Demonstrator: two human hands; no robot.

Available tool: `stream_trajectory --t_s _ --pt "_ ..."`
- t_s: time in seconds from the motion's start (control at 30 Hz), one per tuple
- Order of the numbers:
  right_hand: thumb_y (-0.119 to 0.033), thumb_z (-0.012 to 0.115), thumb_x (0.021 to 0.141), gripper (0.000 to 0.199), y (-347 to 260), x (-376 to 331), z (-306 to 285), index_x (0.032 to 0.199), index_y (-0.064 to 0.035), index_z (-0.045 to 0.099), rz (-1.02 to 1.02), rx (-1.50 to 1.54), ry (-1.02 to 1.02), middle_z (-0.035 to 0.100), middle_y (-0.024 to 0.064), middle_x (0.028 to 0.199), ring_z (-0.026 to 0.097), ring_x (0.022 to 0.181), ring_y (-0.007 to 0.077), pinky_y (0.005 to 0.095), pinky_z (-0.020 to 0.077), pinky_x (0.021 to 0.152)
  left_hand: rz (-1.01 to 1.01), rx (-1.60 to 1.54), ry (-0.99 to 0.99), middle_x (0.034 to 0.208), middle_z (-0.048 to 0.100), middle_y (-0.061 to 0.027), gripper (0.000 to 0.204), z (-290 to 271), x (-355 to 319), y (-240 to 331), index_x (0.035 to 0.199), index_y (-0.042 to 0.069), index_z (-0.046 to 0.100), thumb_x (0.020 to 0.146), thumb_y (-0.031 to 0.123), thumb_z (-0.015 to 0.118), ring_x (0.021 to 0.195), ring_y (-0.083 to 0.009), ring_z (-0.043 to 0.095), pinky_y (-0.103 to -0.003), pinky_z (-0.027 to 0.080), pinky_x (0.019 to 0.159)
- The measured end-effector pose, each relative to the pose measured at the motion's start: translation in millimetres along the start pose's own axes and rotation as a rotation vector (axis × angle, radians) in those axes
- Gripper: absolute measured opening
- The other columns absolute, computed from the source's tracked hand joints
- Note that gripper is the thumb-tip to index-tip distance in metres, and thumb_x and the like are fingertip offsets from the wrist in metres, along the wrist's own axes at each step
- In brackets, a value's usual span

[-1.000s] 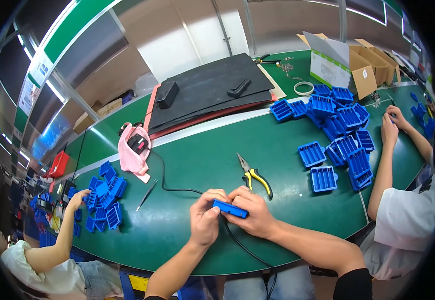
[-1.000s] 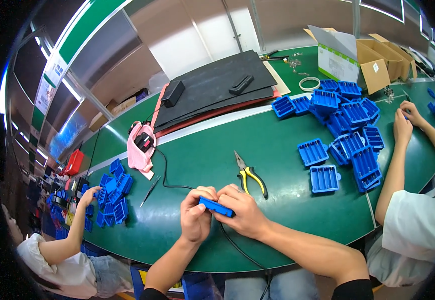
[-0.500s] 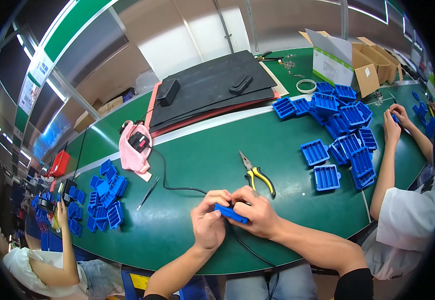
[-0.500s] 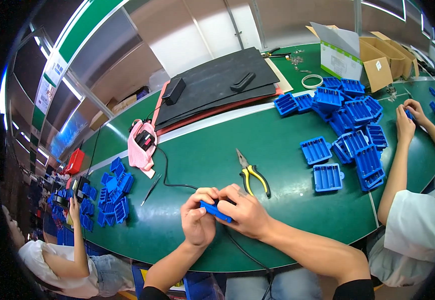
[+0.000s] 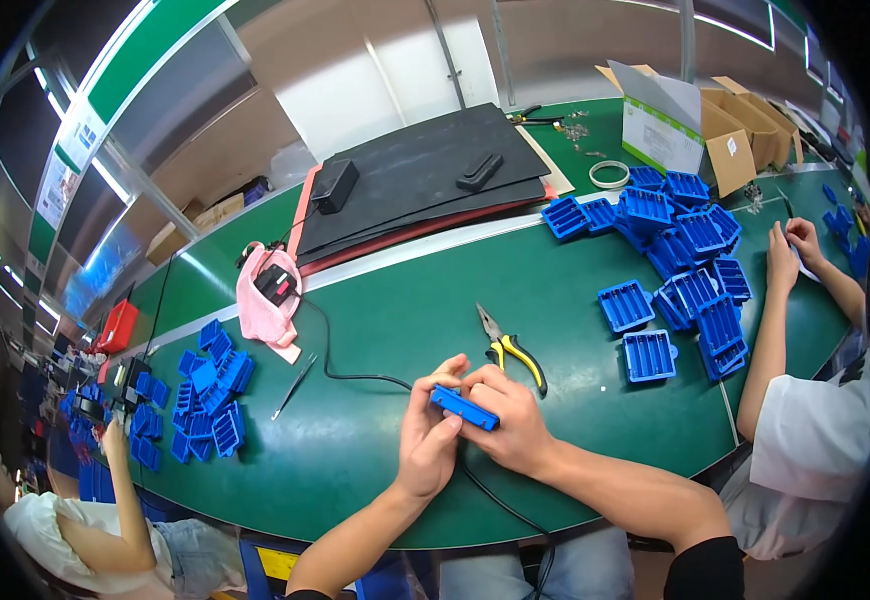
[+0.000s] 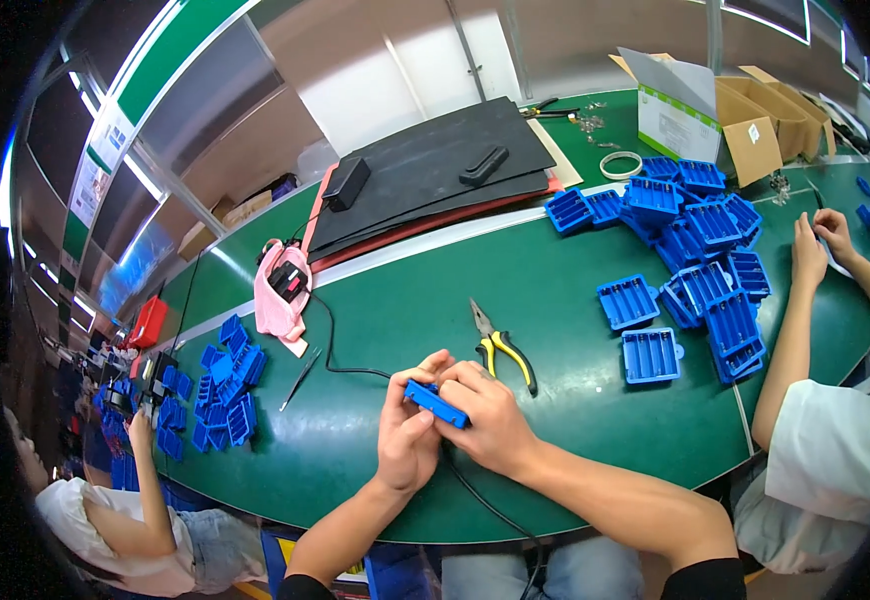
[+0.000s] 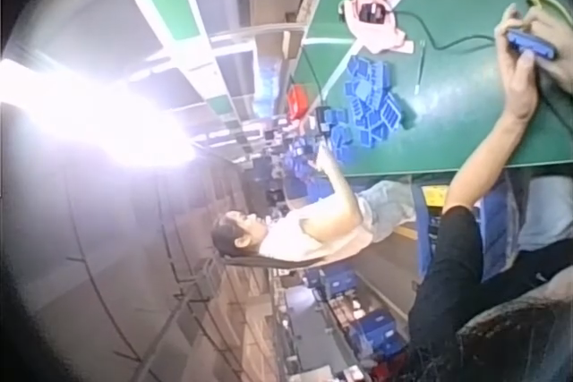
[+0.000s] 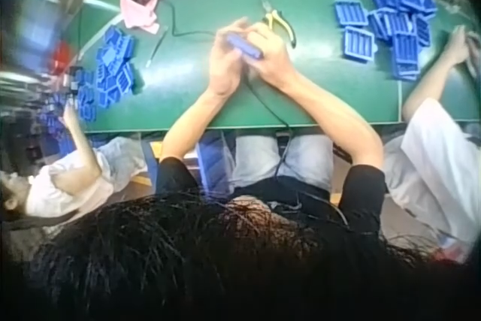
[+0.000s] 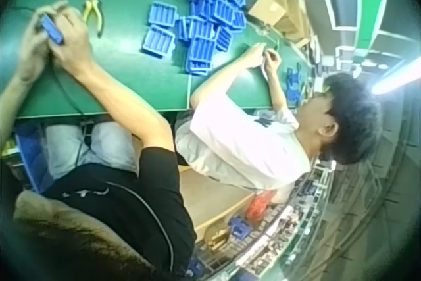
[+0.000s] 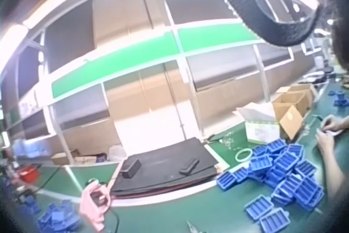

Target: The worker is soldering wires and assembling components into blue plastic housings at a factory workstation.

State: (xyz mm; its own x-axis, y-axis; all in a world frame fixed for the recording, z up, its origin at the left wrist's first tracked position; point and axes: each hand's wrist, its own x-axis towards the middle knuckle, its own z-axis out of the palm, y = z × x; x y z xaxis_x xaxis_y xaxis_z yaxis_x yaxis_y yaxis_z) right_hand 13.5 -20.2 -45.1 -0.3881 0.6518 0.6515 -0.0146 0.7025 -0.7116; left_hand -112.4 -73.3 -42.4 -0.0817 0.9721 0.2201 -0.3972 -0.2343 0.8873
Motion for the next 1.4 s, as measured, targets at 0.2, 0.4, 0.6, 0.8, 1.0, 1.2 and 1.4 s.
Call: stream_trajectory --t_s 0.2,0.4,0.6,0.8,1.0,1.2,1.4 --pt "-0.008 0.071 0.069 0.022 1.9 -1.1 0.6 0.081 -0.0027 0.053 -0.026 -0.033 -0.012 0.056 0.0108 0.090 0.055 0.082 0.0301 0.0390 0.0468 0.066 -0.048 -0.050 -0.014 0.143 0.031 -0.0234 0.039 4.2 -1.2 4.0 0.114 0.007 0.041 0.082 0.014 0.062 0.127 -0.0306 0.040 -0.040 0.035 0.106" --pt "-0.008 0.071 0.068 0.023 -1.3 -1.0 -1.5 0.082 -0.0032 0.054 -0.045 -0.050 -0.018 0.056 0.0106 0.091 0.055 0.082 0.0301 0.0391 0.0474 0.067 -0.050 -0.049 -0.012 0.140 0.033 -0.0235 0.035 2.6 -2.2 4.4 0.109 0.007 0.041 0.081 0.012 0.060 0.123 -0.0298 0.043 -0.040 0.038 0.103" --pt "-0.009 0.078 0.063 0.030 0.8 -0.7 -1.2 0.074 -0.0027 0.050 -0.177 -0.086 0.026 0.057 0.0104 0.088 0.056 0.075 0.0289 0.0366 0.0459 0.061 -0.042 -0.077 -0.026 0.139 0.035 -0.0215 0.031 7.4 -5.4 10.5 0.108 0.008 0.044 0.081 0.009 0.059 0.116 -0.0238 0.046 -0.036 0.037 0.099" --pt "-0.011 0.079 0.063 0.034 -0.2 0.0 -3.0 0.074 -0.0032 0.048 -0.247 -0.086 -0.009 0.057 0.0115 0.090 0.056 0.076 0.0305 0.0371 0.0473 0.063 0.060 0.007 -0.032 0.136 0.039 -0.0208 0.031 5.6 -9.4 6.6 0.106 0.007 0.044 0.078 0.007 0.058 0.110 -0.0238 0.050 -0.037 0.037 0.099" --pt "-0.011 0.079 0.064 0.034 -0.5 -2.1 -2.4 0.074 -0.0031 0.047 -0.235 -0.116 -0.019 0.056 0.0119 0.091 0.056 0.077 0.0309 0.0375 0.0480 0.063 0.077 0.006 -0.037 0.135 0.040 -0.0213 0.030 3.2 -8.7 3.4 0.104 0.007 0.045 0.076 0.005 0.055 0.114 -0.0243 0.048 -0.038 0.035 0.101" --pt "-0.011 0.079 0.063 0.032 -3.7 -1.9 -3.7 0.075 -0.0026 0.050 -0.246 -0.124 -0.034 0.057 0.0118 0.091 0.057 0.077 0.0310 0.0372 0.0484 0.063 0.083 0.010 -0.045 0.136 0.039 -0.0224 0.029 5.6 -8.9 7.0 0.103 0.007 0.046 0.075 0.005 0.056 0.117 -0.0251 0.047 -0.039 0.033 0.102" --pt "-0.005 0.072 0.072 0.019 -3.1 5.5 -1.3 0.071 -0.0010 0.053 0.187 0.200 0.053 0.059 0.0127 0.094 0.058 0.085 0.0228 0.0329 0.0468 0.074 -0.004 0.108 -0.056 0.140 0.037 -0.0163 0.062 -4.0 8.4 12.6 0.137 0.005 0.035 0.083 0.015 0.064 0.123 -0.0237 0.043 -0.037 0.032 0.104"
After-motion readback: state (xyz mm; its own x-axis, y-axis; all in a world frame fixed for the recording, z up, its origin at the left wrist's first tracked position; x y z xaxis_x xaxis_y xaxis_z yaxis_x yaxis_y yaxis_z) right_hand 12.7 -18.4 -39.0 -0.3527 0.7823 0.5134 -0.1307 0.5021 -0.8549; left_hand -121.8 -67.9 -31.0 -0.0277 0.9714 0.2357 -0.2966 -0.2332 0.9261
